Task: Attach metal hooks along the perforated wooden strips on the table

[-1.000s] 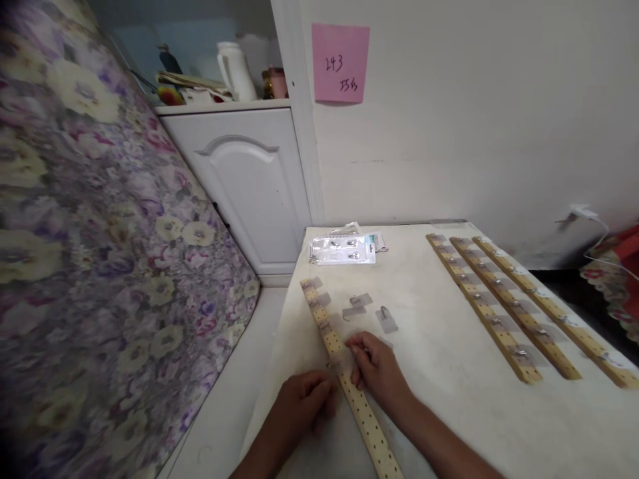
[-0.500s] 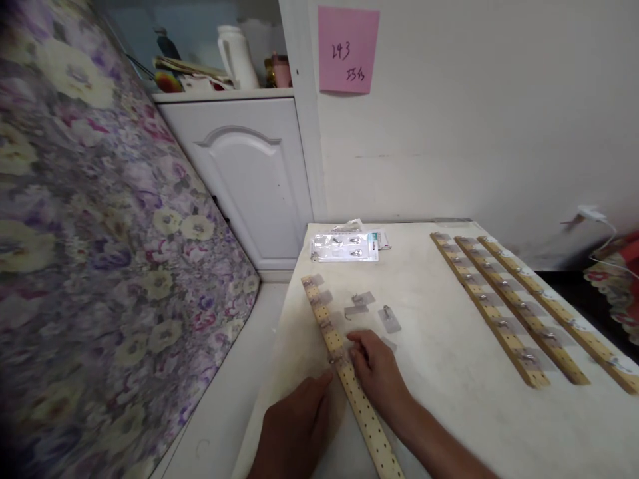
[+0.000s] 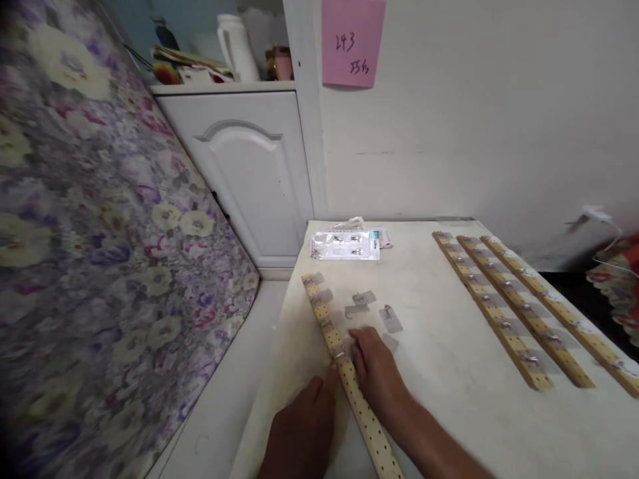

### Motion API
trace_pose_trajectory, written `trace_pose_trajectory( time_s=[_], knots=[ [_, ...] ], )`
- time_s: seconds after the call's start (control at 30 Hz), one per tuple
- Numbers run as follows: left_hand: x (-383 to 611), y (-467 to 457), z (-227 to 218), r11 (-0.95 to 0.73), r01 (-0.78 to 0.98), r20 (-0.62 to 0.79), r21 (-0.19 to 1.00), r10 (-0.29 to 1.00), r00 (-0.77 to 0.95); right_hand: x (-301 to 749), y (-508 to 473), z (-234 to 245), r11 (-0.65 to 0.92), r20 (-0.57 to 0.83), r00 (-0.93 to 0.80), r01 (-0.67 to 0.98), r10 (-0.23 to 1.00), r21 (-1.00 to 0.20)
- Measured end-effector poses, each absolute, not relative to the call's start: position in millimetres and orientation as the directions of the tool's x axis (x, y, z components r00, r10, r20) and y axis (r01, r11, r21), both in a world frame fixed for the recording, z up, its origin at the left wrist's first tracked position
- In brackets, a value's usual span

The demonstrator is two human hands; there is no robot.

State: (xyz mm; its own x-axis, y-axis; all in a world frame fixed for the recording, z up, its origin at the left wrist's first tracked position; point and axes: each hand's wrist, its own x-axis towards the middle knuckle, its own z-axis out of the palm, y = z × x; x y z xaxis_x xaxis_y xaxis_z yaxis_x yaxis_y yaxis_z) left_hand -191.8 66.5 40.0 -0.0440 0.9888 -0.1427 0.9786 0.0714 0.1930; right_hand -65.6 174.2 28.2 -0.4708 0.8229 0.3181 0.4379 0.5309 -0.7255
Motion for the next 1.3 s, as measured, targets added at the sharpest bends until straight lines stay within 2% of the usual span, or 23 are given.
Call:
trace_pose_trajectory(
  time_s=[0.47, 1.3],
  knots=[
    [-191.4, 67.0, 38.9, 0.036, 0.981, -0.104, 0.192, 0.994, -0.016, -66.6, 176.3, 28.7, 0.533, 0.313, -0.487, 0.422, 0.816, -0.733],
    [-188.6, 68.8, 42.4, 0.035, 0.993, -0.157, 0.115, 0.987, -0.017, -67.6, 177.1, 28.2, 0.519, 0.299, -0.483, 0.428, 0.823, -0.740]
  ],
)
